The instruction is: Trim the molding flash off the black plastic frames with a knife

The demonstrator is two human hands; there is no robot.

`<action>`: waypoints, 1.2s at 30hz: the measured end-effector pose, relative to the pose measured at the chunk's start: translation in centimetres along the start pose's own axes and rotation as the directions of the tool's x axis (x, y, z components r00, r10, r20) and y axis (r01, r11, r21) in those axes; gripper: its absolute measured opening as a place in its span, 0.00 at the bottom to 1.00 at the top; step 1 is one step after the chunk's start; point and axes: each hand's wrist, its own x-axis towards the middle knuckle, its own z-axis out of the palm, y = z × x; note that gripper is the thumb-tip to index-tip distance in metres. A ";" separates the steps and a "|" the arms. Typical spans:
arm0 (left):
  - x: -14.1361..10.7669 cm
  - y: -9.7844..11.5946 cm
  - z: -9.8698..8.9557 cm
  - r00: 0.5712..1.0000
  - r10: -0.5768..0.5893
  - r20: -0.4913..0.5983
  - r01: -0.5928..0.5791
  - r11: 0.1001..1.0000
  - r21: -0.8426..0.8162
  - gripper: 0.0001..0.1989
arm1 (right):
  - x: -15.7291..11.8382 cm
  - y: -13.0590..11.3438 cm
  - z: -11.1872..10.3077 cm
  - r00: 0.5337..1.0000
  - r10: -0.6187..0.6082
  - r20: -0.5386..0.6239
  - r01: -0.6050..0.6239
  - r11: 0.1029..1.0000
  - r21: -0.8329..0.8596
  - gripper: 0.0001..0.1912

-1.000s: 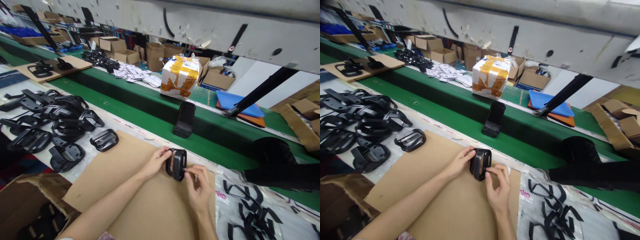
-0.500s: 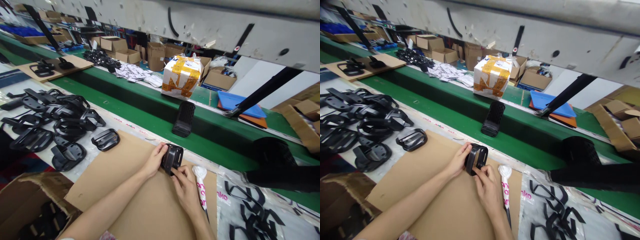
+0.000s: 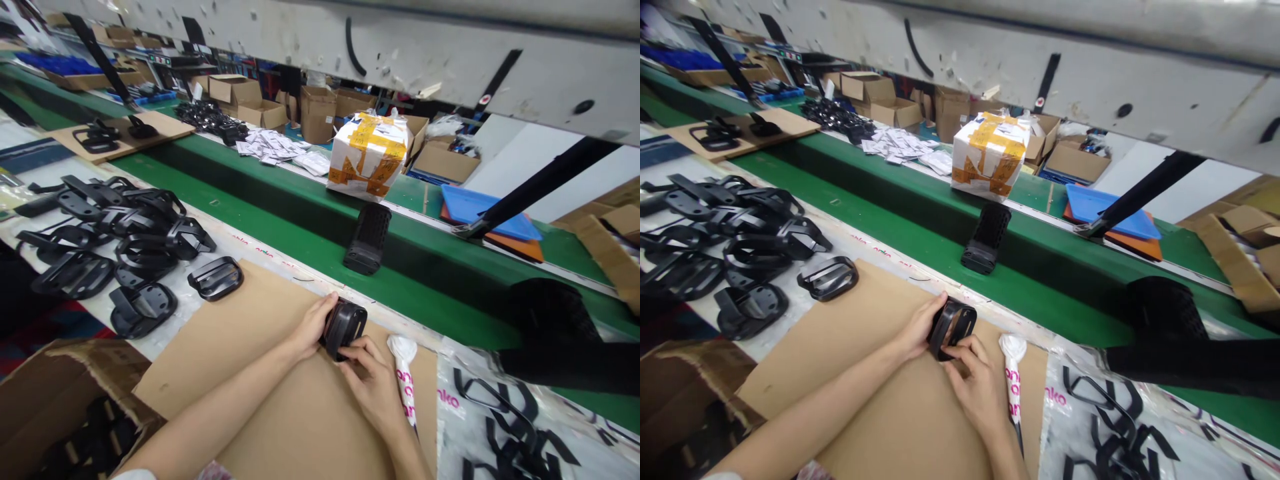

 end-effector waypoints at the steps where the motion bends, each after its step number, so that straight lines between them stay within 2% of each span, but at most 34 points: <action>1: 0.1 0.1 -0.1 0.999 -0.031 0.020 0.031 0.999 -0.011 0.29 | 0.0 0.0 0.0 1.000 0.001 0.004 -0.001 1.000 -0.008 0.09; 5: 0.7 0.9 -1.2 0.978 -0.153 0.141 0.158 0.987 -0.023 0.29 | 0.2 0.1 -0.3 0.999 -0.024 -0.030 0.022 0.998 -0.060 0.13; 9: 1.2 1.3 -2.0 0.960 -0.162 0.227 0.175 0.984 -0.035 0.27 | 0.4 0.1 -0.3 0.996 -0.060 -0.067 0.053 0.993 -0.105 0.17; 14: 1.3 1.8 -2.3 0.913 -0.247 0.323 0.303 0.943 -0.135 0.23 | 0.5 0.2 0.0 0.998 -0.063 -0.030 0.059 0.992 -0.109 0.16; 18: 1.3 2.3 -2.5 0.884 -0.255 0.391 0.366 0.898 -0.244 0.17 | 0.4 0.2 -0.1 0.999 -0.050 -0.010 0.049 0.993 -0.110 0.15; 23: 1.2 2.5 -2.6 0.847 -0.277 0.455 0.445 0.836 -0.320 0.16 | 0.3 0.1 -0.3 0.999 -0.037 0.000 0.037 0.991 -0.126 0.13; 26: 0.9 2.7 -2.4 0.852 -0.267 0.450 0.433 0.843 -0.319 0.17 | 0.4 0.1 -0.2 0.999 -0.043 -0.014 0.040 0.990 -0.132 0.14; 33: 0.9 3.0 -2.4 0.912 -0.233 0.337 0.319 0.921 -0.225 0.18 | 0.6 0.1 -0.5 0.995 -0.044 -0.092 0.030 0.989 -0.145 0.13; 36: 1.0 2.7 -2.8 0.905 -0.216 0.368 0.319 0.914 -0.249 0.18 | 0.6 -0.1 -0.6 0.996 -0.032 -0.083 0.021 0.991 -0.131 0.13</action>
